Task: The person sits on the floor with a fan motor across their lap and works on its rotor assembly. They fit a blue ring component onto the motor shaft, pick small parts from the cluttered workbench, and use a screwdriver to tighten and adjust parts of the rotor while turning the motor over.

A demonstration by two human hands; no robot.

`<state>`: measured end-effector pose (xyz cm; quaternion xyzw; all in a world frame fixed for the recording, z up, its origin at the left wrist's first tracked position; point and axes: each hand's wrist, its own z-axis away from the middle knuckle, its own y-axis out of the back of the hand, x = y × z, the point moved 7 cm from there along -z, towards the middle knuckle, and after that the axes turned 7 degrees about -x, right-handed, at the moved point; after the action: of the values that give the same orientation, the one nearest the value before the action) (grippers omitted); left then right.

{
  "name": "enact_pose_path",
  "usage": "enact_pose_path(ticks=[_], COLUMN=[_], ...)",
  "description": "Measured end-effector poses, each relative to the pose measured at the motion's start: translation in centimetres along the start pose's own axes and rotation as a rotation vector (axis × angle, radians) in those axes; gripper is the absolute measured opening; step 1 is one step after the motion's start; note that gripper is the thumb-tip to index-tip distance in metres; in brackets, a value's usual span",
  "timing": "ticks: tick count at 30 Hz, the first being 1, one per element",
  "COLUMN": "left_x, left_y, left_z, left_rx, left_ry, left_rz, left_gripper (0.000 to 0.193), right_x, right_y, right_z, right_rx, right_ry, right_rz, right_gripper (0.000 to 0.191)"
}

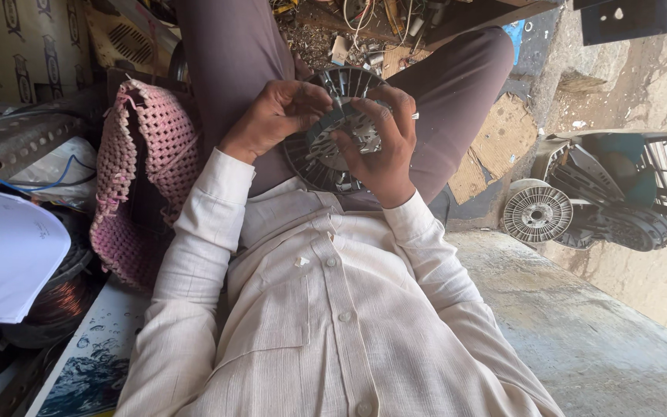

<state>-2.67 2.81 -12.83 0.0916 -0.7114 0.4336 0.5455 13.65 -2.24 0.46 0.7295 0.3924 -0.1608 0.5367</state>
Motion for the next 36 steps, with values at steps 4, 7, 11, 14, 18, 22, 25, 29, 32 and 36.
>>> enact_pose_path(ticks=[4, 7, 11, 14, 18, 22, 25, 29, 32, 36], left_x=[0.0, 0.1, 0.8, 2.0, 3.7, 2.8, 2.5, 1.8, 1.6, 1.5], left_y=[-0.4, -0.9, -1.8, -1.7, -1.8, -1.0, -0.9, -0.9, -1.3, -2.2], left_z=[-0.6, -1.0, -1.3, -1.4, -1.1, -1.2, -1.3, -1.3, -1.3, -1.2], left_rx=[-0.028, -0.059, -0.092, -0.041, -0.099, -0.036, -0.050, -0.070, -0.082, -0.114], left_ry=[-0.053, -0.058, -0.059, -0.104, -0.161, -0.006, -0.033, -0.034, -0.067, -0.101], left_rz=[-0.034, -0.091, -0.205, -0.298, -0.233, -0.230, -0.235, -0.271, -0.287, -0.234], left_gripper=[0.024, 0.026, 0.027, 0.028, 0.029, 0.025, 0.020, 0.018, 0.019, 0.023], right_x=[0.5, 0.6, 0.6, 1.1, 0.8, 0.7, 0.5, 1.0, 1.3, 1.3], right_y=[-0.3, -0.2, 0.0, 0.2, 0.3, 0.0, -0.3, -0.5, -0.5, -0.5], right_z=[0.0, 0.0, -0.2, -0.3, -0.4, -0.3, -0.2, -0.1, -0.1, -0.1], right_rx=[-0.011, -0.015, -0.042, -0.068, -0.080, -0.057, -0.048, -0.059, -0.077, -0.075], right_ry=[-0.050, -0.046, -0.024, -0.071, -0.029, -0.032, -0.017, -0.043, -0.043, -0.028], right_rz=[-0.066, -0.071, -0.105, -0.171, -0.161, -0.116, -0.084, -0.103, -0.131, -0.162], right_gripper=[0.055, 0.057, 0.053, 0.047, 0.049, 0.051, 0.052, 0.052, 0.051, 0.052])
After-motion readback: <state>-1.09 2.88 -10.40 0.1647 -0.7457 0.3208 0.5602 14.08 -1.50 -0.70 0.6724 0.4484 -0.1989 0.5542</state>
